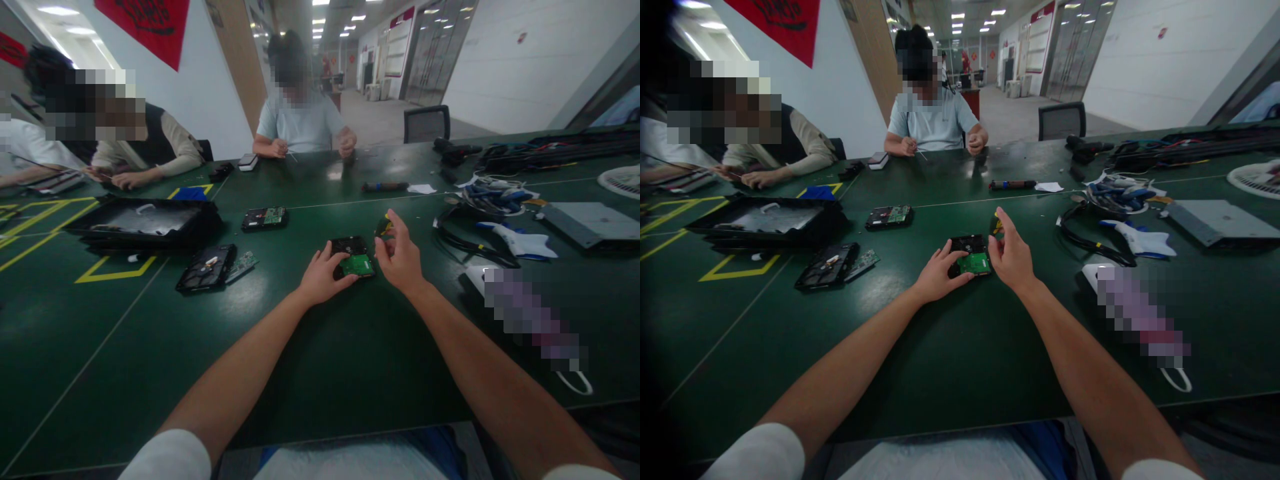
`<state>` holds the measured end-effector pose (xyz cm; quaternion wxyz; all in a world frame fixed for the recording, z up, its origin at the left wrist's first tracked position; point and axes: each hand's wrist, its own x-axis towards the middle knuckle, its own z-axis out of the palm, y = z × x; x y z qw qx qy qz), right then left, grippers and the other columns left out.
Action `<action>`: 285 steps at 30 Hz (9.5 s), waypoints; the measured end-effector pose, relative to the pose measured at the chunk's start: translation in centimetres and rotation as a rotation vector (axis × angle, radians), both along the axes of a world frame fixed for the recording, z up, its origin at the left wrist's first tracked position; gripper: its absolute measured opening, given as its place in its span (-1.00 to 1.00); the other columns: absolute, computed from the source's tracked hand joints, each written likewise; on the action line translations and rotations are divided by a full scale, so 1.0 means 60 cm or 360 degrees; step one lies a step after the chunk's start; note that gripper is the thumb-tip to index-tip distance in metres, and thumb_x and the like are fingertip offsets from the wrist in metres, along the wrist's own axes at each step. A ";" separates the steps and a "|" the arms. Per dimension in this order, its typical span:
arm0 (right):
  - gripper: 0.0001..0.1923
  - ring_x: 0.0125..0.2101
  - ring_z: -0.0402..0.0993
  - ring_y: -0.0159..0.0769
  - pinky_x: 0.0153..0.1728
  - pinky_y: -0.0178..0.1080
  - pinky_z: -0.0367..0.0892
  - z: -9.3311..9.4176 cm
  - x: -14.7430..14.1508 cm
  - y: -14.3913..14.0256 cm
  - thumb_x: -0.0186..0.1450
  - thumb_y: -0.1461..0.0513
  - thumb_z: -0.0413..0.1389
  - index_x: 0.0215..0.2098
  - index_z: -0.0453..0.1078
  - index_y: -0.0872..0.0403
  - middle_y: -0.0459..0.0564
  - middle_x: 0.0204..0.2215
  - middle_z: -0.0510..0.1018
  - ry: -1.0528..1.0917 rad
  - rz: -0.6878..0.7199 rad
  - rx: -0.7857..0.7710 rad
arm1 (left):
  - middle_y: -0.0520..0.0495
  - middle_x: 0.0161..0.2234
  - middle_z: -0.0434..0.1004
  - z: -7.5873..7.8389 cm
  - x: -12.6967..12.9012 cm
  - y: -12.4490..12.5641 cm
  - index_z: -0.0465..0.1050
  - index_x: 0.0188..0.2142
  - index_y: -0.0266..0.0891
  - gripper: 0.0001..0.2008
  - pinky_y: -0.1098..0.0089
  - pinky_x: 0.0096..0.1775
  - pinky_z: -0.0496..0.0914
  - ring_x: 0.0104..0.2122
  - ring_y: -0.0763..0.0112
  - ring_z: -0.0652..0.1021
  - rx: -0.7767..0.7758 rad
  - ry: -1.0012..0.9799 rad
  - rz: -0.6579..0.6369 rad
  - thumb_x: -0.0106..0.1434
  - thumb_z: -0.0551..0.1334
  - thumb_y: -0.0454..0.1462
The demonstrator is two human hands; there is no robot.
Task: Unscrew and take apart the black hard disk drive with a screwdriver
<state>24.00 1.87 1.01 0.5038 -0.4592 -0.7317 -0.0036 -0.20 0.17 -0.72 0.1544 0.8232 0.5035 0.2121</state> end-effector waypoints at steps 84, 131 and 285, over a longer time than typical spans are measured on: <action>-0.33 -0.36 0.67 -0.22 -0.27 -0.10 0.69 0.004 -0.001 -0.002 0.54 0.03 0.10 0.53 0.07 -0.08 0.18 0.23 0.57 0.0010 -0.0054 0.0013 | -0.36 0.52 0.15 -0.003 -0.001 0.001 0.41 0.35 -0.09 -0.32 -0.15 0.48 0.08 0.57 -0.11 0.02 0.0028 0.0014 -0.0001 0.38 0.30 0.17; -0.31 -0.45 0.59 -0.26 -0.35 -0.11 0.65 0.004 -0.001 -0.003 0.53 -0.03 0.09 0.54 0.07 -0.08 0.15 0.13 0.62 0.0015 -0.0085 -0.0030 | -0.28 0.53 0.16 0.001 0.002 0.000 0.40 0.35 -0.05 -0.32 -0.16 0.49 0.07 0.57 -0.07 0.02 -0.0006 0.0011 0.0012 0.38 0.30 0.18; -0.94 -0.53 0.55 -0.26 -0.35 -0.16 0.44 0.226 0.009 0.026 0.31 0.21 0.31 -0.33 0.57 0.01 -0.04 -0.39 0.70 -0.0261 0.0125 -0.0795 | -0.28 0.57 0.04 0.002 -0.001 -0.003 0.41 0.34 -0.04 -0.33 -0.17 0.48 0.09 0.55 -0.16 0.10 -0.0022 0.0000 0.0020 0.38 0.29 0.18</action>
